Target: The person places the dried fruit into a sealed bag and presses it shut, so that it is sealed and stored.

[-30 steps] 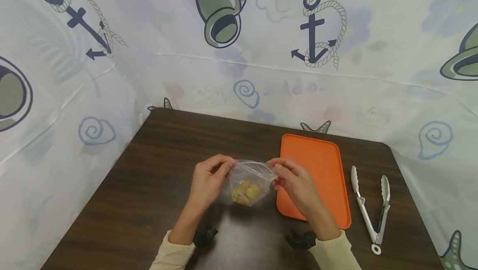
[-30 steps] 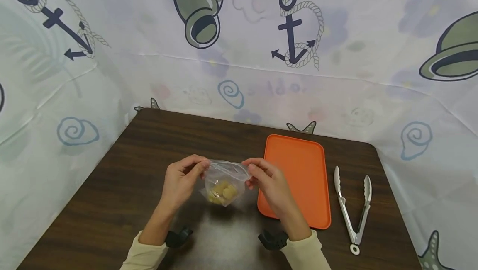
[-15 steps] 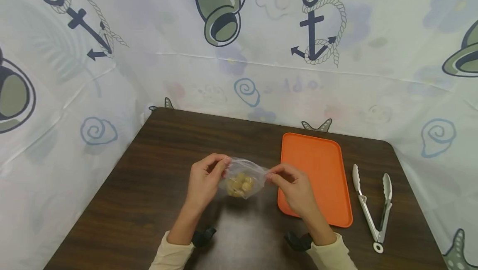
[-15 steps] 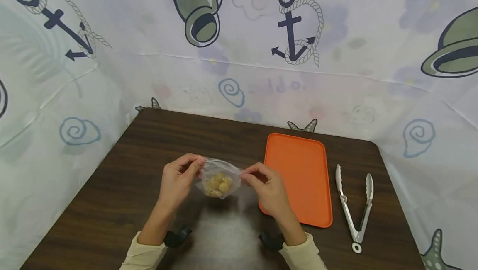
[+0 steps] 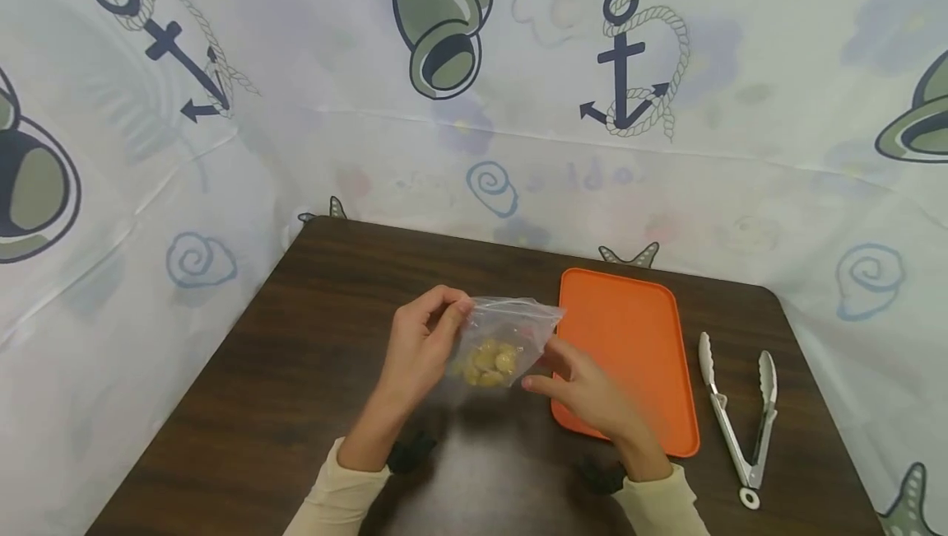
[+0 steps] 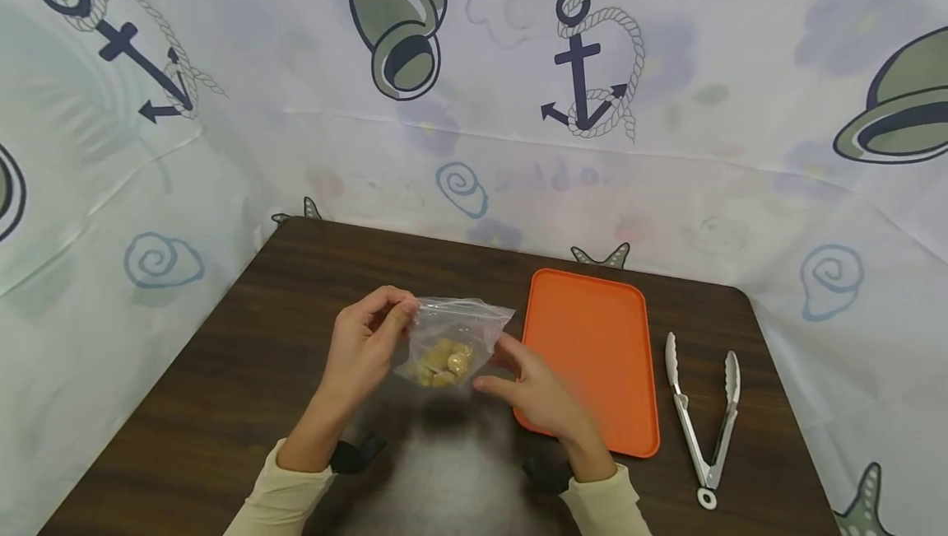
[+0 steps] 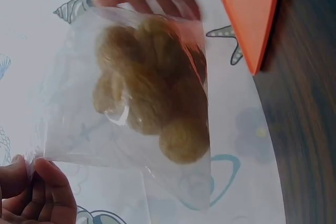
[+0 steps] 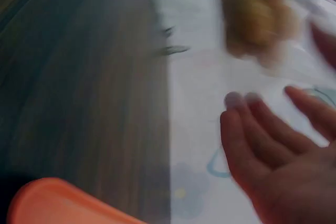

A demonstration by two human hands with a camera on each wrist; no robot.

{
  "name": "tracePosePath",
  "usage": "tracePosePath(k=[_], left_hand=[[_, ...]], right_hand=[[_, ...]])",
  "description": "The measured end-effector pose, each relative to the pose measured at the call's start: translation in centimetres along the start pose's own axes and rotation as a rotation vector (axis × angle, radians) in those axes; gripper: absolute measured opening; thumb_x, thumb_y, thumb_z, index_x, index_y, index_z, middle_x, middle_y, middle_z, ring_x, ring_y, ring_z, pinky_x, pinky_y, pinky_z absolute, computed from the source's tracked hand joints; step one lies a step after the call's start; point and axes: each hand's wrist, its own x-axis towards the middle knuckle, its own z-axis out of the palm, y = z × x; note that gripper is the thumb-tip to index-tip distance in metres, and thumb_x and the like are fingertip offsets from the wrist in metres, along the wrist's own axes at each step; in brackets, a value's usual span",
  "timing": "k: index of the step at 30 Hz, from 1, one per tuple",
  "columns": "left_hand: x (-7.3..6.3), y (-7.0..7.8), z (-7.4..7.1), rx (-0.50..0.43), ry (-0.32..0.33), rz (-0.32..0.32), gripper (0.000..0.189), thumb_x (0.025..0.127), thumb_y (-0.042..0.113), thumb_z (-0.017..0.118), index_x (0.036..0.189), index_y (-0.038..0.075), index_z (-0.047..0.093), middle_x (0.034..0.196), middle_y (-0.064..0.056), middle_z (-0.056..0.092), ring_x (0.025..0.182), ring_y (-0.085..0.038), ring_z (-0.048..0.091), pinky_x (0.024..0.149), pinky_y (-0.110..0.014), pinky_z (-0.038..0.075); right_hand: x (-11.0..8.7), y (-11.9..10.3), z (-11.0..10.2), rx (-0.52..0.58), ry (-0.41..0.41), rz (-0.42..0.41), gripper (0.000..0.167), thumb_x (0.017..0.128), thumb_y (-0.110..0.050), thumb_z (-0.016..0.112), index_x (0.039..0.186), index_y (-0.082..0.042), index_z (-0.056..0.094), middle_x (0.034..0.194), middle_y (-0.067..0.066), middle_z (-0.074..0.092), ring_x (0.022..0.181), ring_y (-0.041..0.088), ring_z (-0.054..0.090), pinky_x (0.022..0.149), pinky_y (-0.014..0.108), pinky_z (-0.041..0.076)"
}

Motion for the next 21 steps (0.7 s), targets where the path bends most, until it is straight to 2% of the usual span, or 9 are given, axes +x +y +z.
tracePosePath(k=[1, 4, 8, 11, 14, 17, 19, 21], left_hand=[[0.1, 0.0, 0.0, -0.005, 0.003, -0.001, 0.011, 0.102, 0.017, 0.067, 0.094, 0.011, 0.073, 0.076, -0.004, 0.066, 0.062, -0.020, 0.057, 0.057, -0.025, 0.048], [0.4, 0.0, -0.2, -0.023, 0.015, -0.005, 0.012, 0.101, 0.016, 0.067, 0.095, 0.009, 0.074, 0.076, -0.006, 0.066, 0.064, -0.024, 0.059, 0.059, -0.027, 0.051], [1.0, 0.1, -0.5, -0.039, 0.063, 0.008, 0.013, 0.099, 0.017, 0.070, 0.093, 0.007, 0.076, 0.076, -0.008, 0.068, 0.065, -0.023, 0.062, 0.062, -0.028, 0.055], [1.8, 0.3, -0.8, -0.052, 0.143, 0.051, 0.014, 0.098, 0.016, 0.071, 0.092, 0.004, 0.076, 0.075, -0.010, 0.067, 0.065, -0.022, 0.062, 0.062, -0.025, 0.053], [2.6, 0.6, -1.1, -0.069, 0.222, 0.111, 0.014, 0.097, 0.014, 0.072, 0.090, 0.002, 0.076, 0.073, -0.012, 0.066, 0.063, -0.021, 0.059, 0.060, -0.022, 0.050], [2.9, 0.6, -1.0, -0.073, 0.235, 0.132, 0.015, 0.097, 0.014, 0.073, 0.089, 0.002, 0.076, 0.073, -0.013, 0.066, 0.062, -0.020, 0.057, 0.059, -0.020, 0.047], [2.8, 0.6, -0.6, -0.067, 0.204, 0.127, 0.015, 0.097, 0.015, 0.073, 0.090, 0.003, 0.077, 0.073, -0.012, 0.068, 0.062, -0.018, 0.058, 0.059, -0.020, 0.048], [2.6, 0.6, -0.1, -0.068, 0.169, 0.120, 0.014, 0.097, 0.016, 0.073, 0.092, 0.004, 0.078, 0.075, -0.011, 0.070, 0.063, -0.016, 0.060, 0.059, -0.020, 0.049]], right_hand=[[0.3, 0.4, 0.4, -0.064, 0.011, 0.011, 0.058, 0.101, -0.021, 0.069, 0.154, -0.022, 0.046, 0.147, 0.004, 0.059, 0.134, 0.029, 0.058, 0.108, 0.049, 0.049], [0.8, 1.2, 1.2, -0.183, 0.072, -0.003, 0.043, 0.102, -0.021, 0.066, 0.144, -0.013, 0.058, 0.132, 0.009, 0.070, 0.119, 0.027, 0.068, 0.098, 0.041, 0.057], [1.0, 1.6, 1.8, -0.187, 0.191, -0.043, 0.023, 0.102, -0.015, 0.065, 0.122, -0.008, 0.073, 0.110, 0.011, 0.077, 0.097, 0.017, 0.073, 0.088, 0.032, 0.060], [1.0, 1.4, 2.3, -0.183, 0.308, -0.083, 0.014, 0.100, -0.011, 0.067, 0.109, -0.006, 0.077, 0.094, 0.011, 0.079, 0.084, 0.013, 0.074, 0.081, 0.028, 0.060], [0.6, 1.8, 2.7, -0.200, 0.405, -0.128, 0.010, 0.098, -0.012, 0.071, 0.098, -0.008, 0.080, 0.083, 0.006, 0.079, 0.076, 0.012, 0.075, 0.076, 0.025, 0.060], [-0.1, 3.0, 3.1, -0.202, 0.421, -0.146, 0.009, 0.097, -0.014, 0.072, 0.094, -0.011, 0.080, 0.080, 0.001, 0.079, 0.072, 0.012, 0.074, 0.063, 0.023, 0.057], [-0.7, 3.8, 3.1, -0.192, 0.400, -0.128, 0.010, 0.097, -0.017, 0.073, 0.092, -0.013, 0.080, 0.079, -0.001, 0.078, 0.068, 0.011, 0.071, 0.057, 0.022, 0.052], [-1.2, 4.2, 2.9, -0.194, 0.355, -0.096, 0.009, 0.096, -0.020, 0.073, 0.094, -0.014, 0.080, 0.081, -0.001, 0.078, 0.070, 0.011, 0.068, 0.057, 0.023, 0.050]])
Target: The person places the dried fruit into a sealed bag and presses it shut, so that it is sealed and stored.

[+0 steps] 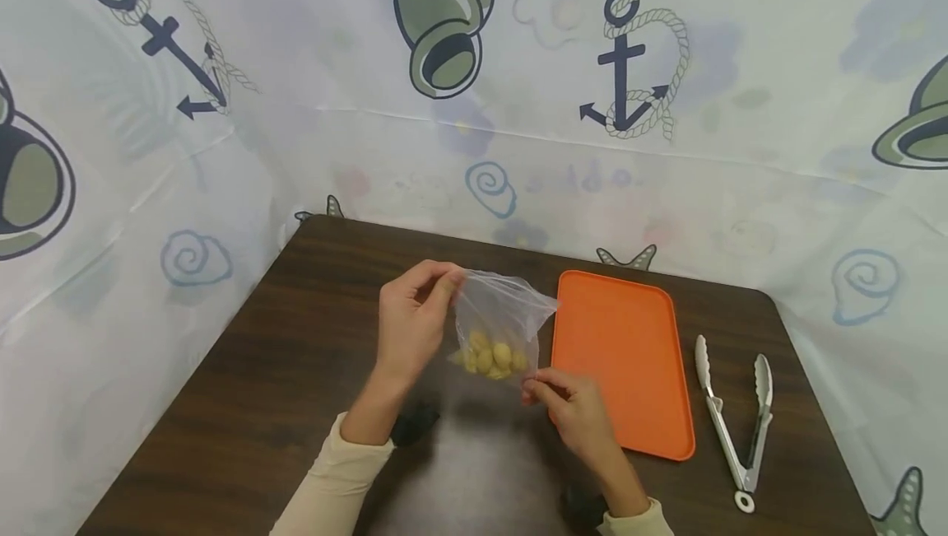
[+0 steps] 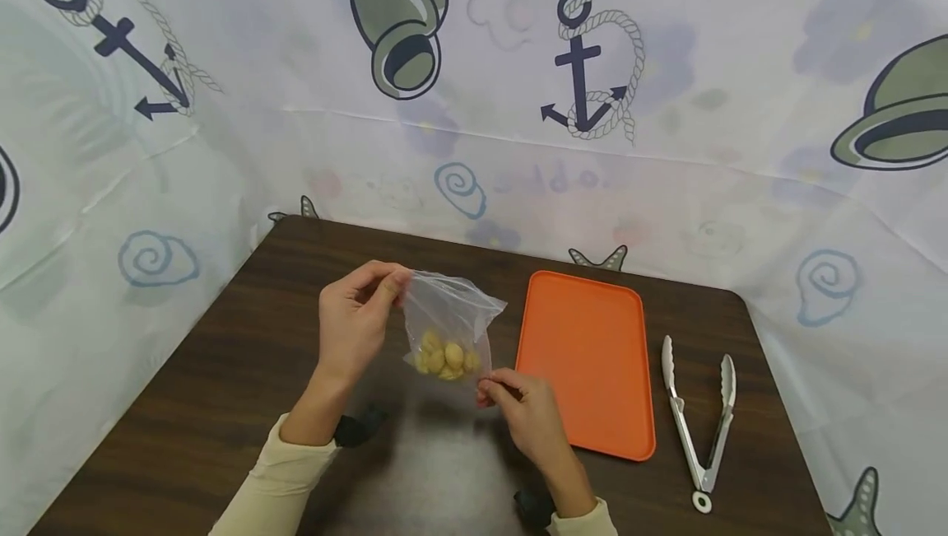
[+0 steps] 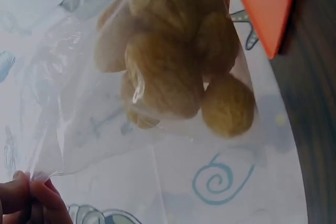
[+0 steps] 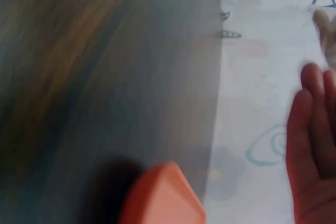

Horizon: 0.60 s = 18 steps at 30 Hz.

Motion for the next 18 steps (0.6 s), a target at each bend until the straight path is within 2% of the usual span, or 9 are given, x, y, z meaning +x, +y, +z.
tracePosePath(k=[1, 4, 7, 10, 14, 18], left_hand=[[-0.1, 0.1, 0.1, -0.005, -0.011, 0.002, 0.013, 0.097, 0.015, 0.073, 0.092, 0.004, 0.078, 0.076, -0.011, 0.071, 0.064, -0.015, 0.061, 0.059, -0.021, 0.050], [-0.4, 0.7, 0.3, -0.030, -0.035, 0.031, 0.011, 0.097, 0.012, 0.072, 0.094, 0.004, 0.078, 0.078, -0.011, 0.071, 0.065, -0.013, 0.061, 0.058, -0.023, 0.051], [-0.5, 1.0, 0.3, -0.040, -0.056, 0.061, 0.009, 0.097, 0.010, 0.071, 0.095, 0.004, 0.078, 0.077, -0.010, 0.068, 0.061, -0.013, 0.057, 0.055, -0.024, 0.048], [-0.6, 0.9, 0.2, -0.018, -0.067, 0.065, 0.009, 0.097, 0.012, 0.071, 0.094, 0.006, 0.078, 0.076, -0.007, 0.068, 0.058, -0.014, 0.055, 0.055, -0.023, 0.046], [-0.8, 0.5, 0.1, -0.005, -0.043, 0.050, 0.010, 0.097, 0.013, 0.072, 0.093, 0.007, 0.078, 0.076, -0.007, 0.068, 0.061, -0.015, 0.057, 0.057, -0.022, 0.047], [-0.7, 0.1, -0.2, 0.002, -0.017, 0.051, 0.009, 0.097, 0.013, 0.072, 0.094, 0.007, 0.078, 0.078, -0.009, 0.069, 0.061, -0.014, 0.056, 0.057, -0.021, 0.047]], right_hand=[[-0.1, -0.1, -0.3, 0.001, -0.033, 0.012, 0.010, 0.097, -0.022, 0.073, 0.097, -0.015, 0.079, 0.085, -0.001, 0.078, 0.074, 0.012, 0.068, 0.060, 0.023, 0.051], [0.1, -1.7, -1.7, -0.019, -0.082, 0.064, 0.021, 0.096, -0.028, 0.075, 0.115, -0.020, 0.076, 0.106, -0.004, 0.076, 0.097, 0.013, 0.069, 0.088, 0.036, 0.056], [0.8, -4.1, -3.3, -0.021, -0.033, 0.060, 0.031, 0.097, -0.030, 0.074, 0.127, -0.025, 0.069, 0.121, -0.004, 0.070, 0.115, 0.019, 0.066, 0.102, 0.050, 0.051], [1.8, -6.4, -4.0, -0.004, 0.071, -0.017, 0.029, 0.099, -0.028, 0.071, 0.128, -0.027, 0.069, 0.119, -0.003, 0.073, 0.113, 0.020, 0.068, 0.101, 0.044, 0.053], [3.1, -8.0, -3.8, -0.001, 0.152, -0.095, 0.022, 0.100, -0.026, 0.070, 0.121, -0.023, 0.074, 0.103, -0.001, 0.078, 0.095, 0.013, 0.073, 0.086, 0.028, 0.059], [3.8, -8.4, -3.3, -0.037, 0.197, -0.126, 0.013, 0.098, -0.023, 0.072, 0.109, -0.018, 0.077, 0.090, 0.000, 0.078, 0.083, 0.009, 0.073, 0.076, 0.027, 0.060]])
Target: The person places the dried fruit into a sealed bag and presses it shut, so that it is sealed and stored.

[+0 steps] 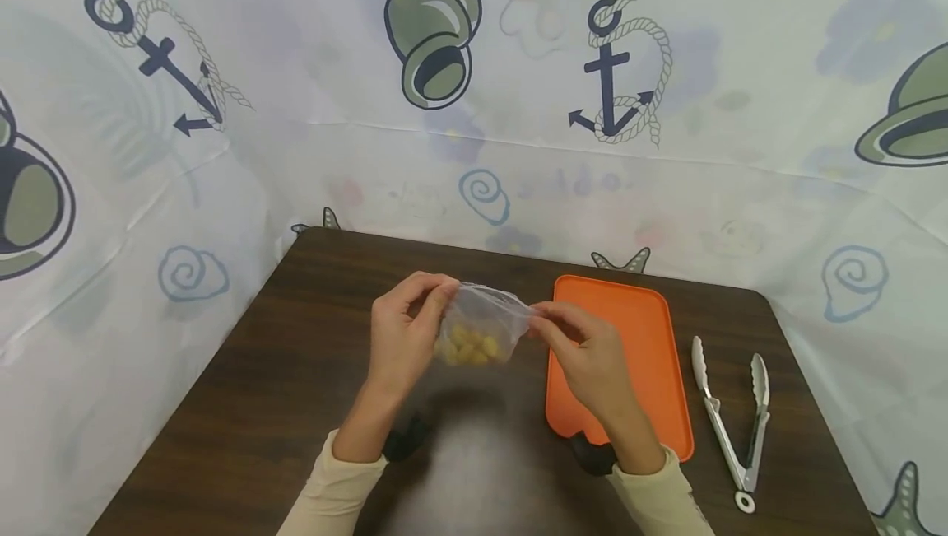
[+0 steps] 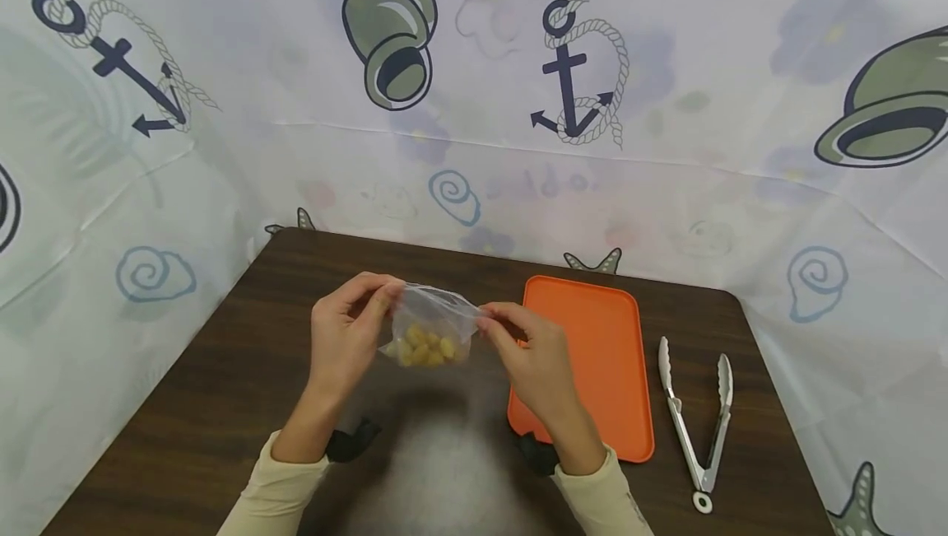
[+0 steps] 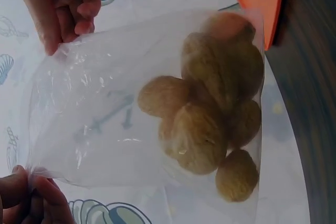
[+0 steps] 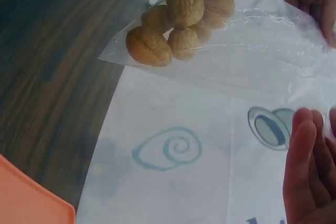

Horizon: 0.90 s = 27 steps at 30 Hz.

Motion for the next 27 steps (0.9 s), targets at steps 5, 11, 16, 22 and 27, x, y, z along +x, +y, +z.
tracePosePath(k=[5, 11, 16, 22, 27], left_hand=[[-0.1, -1.0, -0.6, -0.038, 0.053, -0.058, 0.009, 0.097, 0.013, 0.072, 0.097, 0.006, 0.078, 0.084, -0.006, 0.072, 0.072, -0.011, 0.064, 0.069, -0.019, 0.054], [-1.0, -2.6, -1.6, -0.134, 0.028, -0.205, 0.026, 0.107, 0.018, 0.057, 0.125, 0.007, 0.073, 0.112, 0.001, 0.073, 0.097, -0.013, 0.067, 0.091, -0.022, 0.055], [-2.3, -5.5, -1.7, -0.099, -0.112, -0.382, 0.037, 0.110, 0.010, 0.046, 0.145, 0.007, 0.057, 0.135, -0.013, 0.065, 0.119, -0.027, 0.062, 0.099, -0.034, 0.053], [-4.3, -7.9, -1.0, -0.063, -0.305, -0.539, 0.034, 0.103, 0.007, 0.060, 0.137, 0.001, 0.063, 0.123, -0.020, 0.071, 0.106, -0.027, 0.070, 0.095, -0.036, 0.057], [-4.7, -8.1, -0.5, -0.124, -0.186, -0.573, 0.018, 0.093, 0.002, 0.073, 0.110, -0.003, 0.076, 0.094, -0.019, 0.077, 0.078, -0.015, 0.074, 0.081, -0.036, 0.062]], right_hand=[[0.7, -0.7, 0.9, 0.064, 0.050, -0.043, 0.009, 0.099, -0.021, 0.071, 0.101, -0.014, 0.077, 0.083, 0.002, 0.075, 0.073, 0.011, 0.071, 0.071, 0.030, 0.061], [1.4, -1.7, 1.6, 0.225, 0.072, -0.099, 0.011, 0.099, -0.010, 0.069, 0.102, -0.002, 0.076, 0.081, 0.014, 0.072, 0.070, 0.017, 0.071, 0.069, 0.030, 0.062], [1.7, -2.1, 1.4, 0.247, 0.102, -0.133, 0.011, 0.100, -0.006, 0.067, 0.103, 0.000, 0.075, 0.084, 0.016, 0.073, 0.073, 0.015, 0.071, 0.071, 0.028, 0.061], [2.0, -2.0, 1.1, 0.263, 0.133, -0.135, 0.010, 0.098, -0.004, 0.068, 0.103, 0.000, 0.076, 0.086, 0.018, 0.073, 0.073, 0.015, 0.072, 0.072, 0.029, 0.061], [2.1, -1.5, 0.8, 0.294, 0.156, -0.104, 0.010, 0.098, -0.002, 0.068, 0.102, 0.002, 0.077, 0.088, 0.022, 0.073, 0.073, 0.017, 0.072, 0.073, 0.030, 0.062]])
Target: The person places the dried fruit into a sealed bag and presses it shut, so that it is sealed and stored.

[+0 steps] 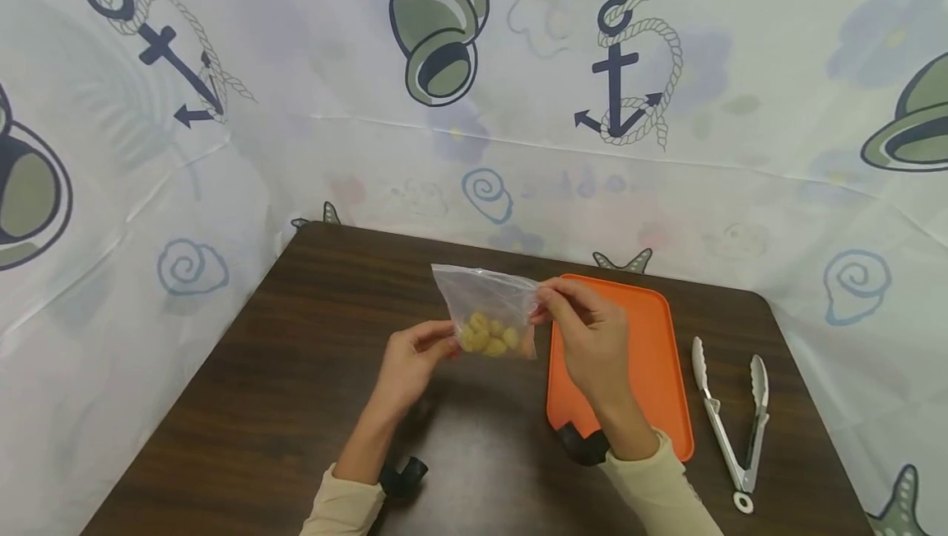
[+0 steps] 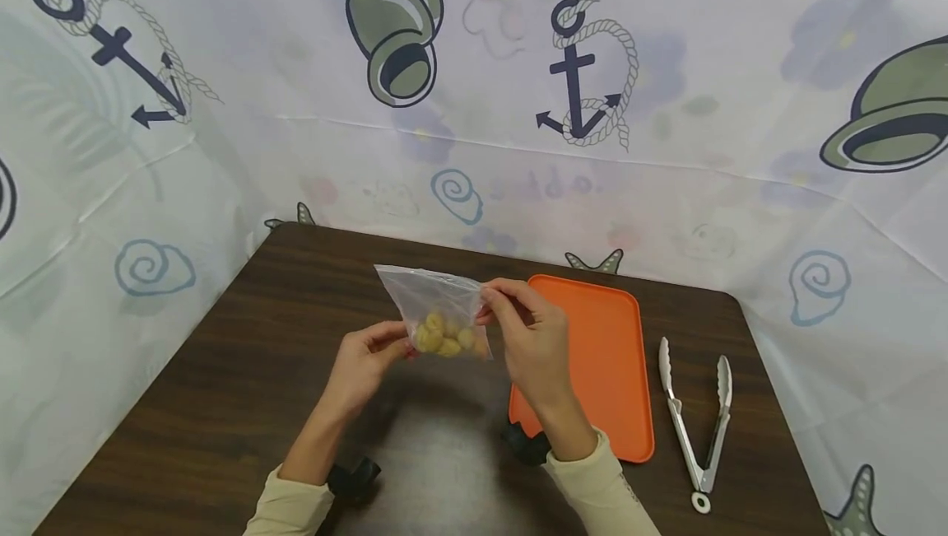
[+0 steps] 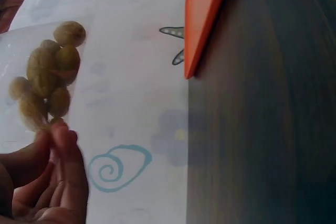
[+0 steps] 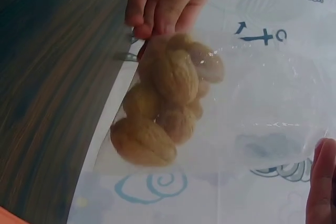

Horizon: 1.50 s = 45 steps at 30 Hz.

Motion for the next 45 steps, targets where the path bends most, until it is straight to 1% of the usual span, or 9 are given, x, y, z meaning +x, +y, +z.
tracePosePath(k=[8, 13, 16, 21, 24, 31, 36, 39, 45], left_hand=[[-0.8, -0.4, -0.6, -0.001, 0.099, -0.029, 0.009, 0.090, 0.002, 0.077, 0.093, -0.006, 0.077, 0.082, -0.018, 0.076, 0.068, -0.018, 0.073, 0.070, -0.029, 0.061], [-0.9, -0.5, -1.4, 0.177, -0.022, -0.016, 0.009, 0.092, 0.008, 0.076, 0.099, 0.003, 0.077, 0.092, -0.013, 0.077, 0.083, -0.022, 0.073, 0.079, -0.032, 0.060], [-0.8, -0.1, -1.9, 0.263, -0.128, 0.031, 0.022, 0.094, 0.016, 0.077, 0.115, 0.010, 0.073, 0.113, -0.011, 0.075, 0.104, -0.025, 0.072, 0.089, -0.033, 0.056], [-0.3, 2.6, -1.9, 0.153, -0.194, 0.150, 0.042, 0.097, 0.023, 0.074, 0.136, 0.015, 0.063, 0.135, -0.011, 0.067, 0.124, -0.030, 0.065, 0.098, -0.034, 0.055], [0.0, 4.6, -1.6, 0.130, -0.152, 0.228, 0.029, 0.098, 0.025, 0.073, 0.125, 0.018, 0.072, 0.122, -0.006, 0.073, 0.108, -0.026, 0.070, 0.089, -0.029, 0.057], [-0.1, 6.8, -0.8, 0.298, -0.038, 0.349, 0.009, 0.095, 0.023, 0.076, 0.096, 0.016, 0.081, 0.090, -0.001, 0.079, 0.077, -0.014, 0.070, 0.067, -0.024, 0.053], [-0.7, 6.4, -0.3, 0.413, 0.003, 0.395, 0.009, 0.094, 0.022, 0.076, 0.095, 0.015, 0.081, 0.090, 0.001, 0.080, 0.076, -0.009, 0.070, 0.068, -0.025, 0.055], [-1.0, 5.9, -0.4, 0.463, -0.012, 0.389, 0.009, 0.094, 0.023, 0.076, 0.096, 0.016, 0.081, 0.092, 0.002, 0.080, 0.076, -0.009, 0.069, 0.069, -0.025, 0.055], [-1.6, 5.1, -1.0, 0.533, -0.007, 0.384, 0.005, 0.092, 0.020, 0.077, 0.094, 0.017, 0.081, 0.087, 0.005, 0.079, 0.067, -0.007, 0.059, 0.063, -0.024, 0.049]], right_hand=[[0.2, -0.3, -2.2, -0.172, 0.043, -0.003, 0.011, 0.099, -0.008, 0.070, 0.103, -0.002, 0.078, 0.083, 0.017, 0.075, 0.071, 0.013, 0.071, 0.069, 0.024, 0.060], [-0.3, -0.4, -2.2, -0.314, -0.024, -0.021, 0.013, 0.101, -0.017, 0.068, 0.102, -0.007, 0.075, 0.082, 0.008, 0.074, 0.073, 0.015, 0.071, 0.070, 0.021, 0.058], [-0.6, -0.5, -1.8, -0.358, -0.065, -0.053, 0.011, 0.103, -0.017, 0.065, 0.100, -0.008, 0.070, 0.082, 0.003, 0.072, 0.073, 0.013, 0.069, 0.067, 0.019, 0.055], [-0.9, -0.3, -1.3, -0.374, -0.112, -0.116, 0.009, 0.103, -0.015, 0.064, 0.096, -0.013, 0.069, 0.079, -0.001, 0.069, 0.061, 0.007, 0.056, 0.050, 0.022, 0.038], [-1.1, 0.1, -1.3, -0.348, -0.135, -0.112, 0.011, 0.104, -0.014, 0.063, 0.094, -0.013, 0.068, 0.078, -0.001, 0.069, 0.061, 0.011, 0.058, 0.052, 0.021, 0.043], [-1.7, 1.2, -2.8, -0.210, -0.240, 0.042, 0.005, 0.100, -0.012, 0.068, 0.099, -0.010, 0.073, 0.084, 0.005, 0.074, 0.075, 0.021, 0.072, 0.072, 0.028, 0.061], [-2.2, 2.0, -3.4, -0.346, -0.426, 0.228, 0.013, 0.097, -0.022, 0.073, 0.109, -0.022, 0.077, 0.096, -0.003, 0.078, 0.083, 0.010, 0.074, 0.078, 0.030, 0.060], [-2.7, 2.5, -3.1, -0.454, -0.472, 0.241, 0.015, 0.099, -0.019, 0.070, 0.112, -0.019, 0.077, 0.098, -0.003, 0.078, 0.083, 0.005, 0.072, 0.078, 0.026, 0.058], [-3.3, 2.6, -2.5, -0.556, -0.366, 0.120, 0.013, 0.099, -0.012, 0.069, 0.107, -0.016, 0.078, 0.086, -0.002, 0.075, 0.073, 0.003, 0.067, 0.068, 0.022, 0.057]])
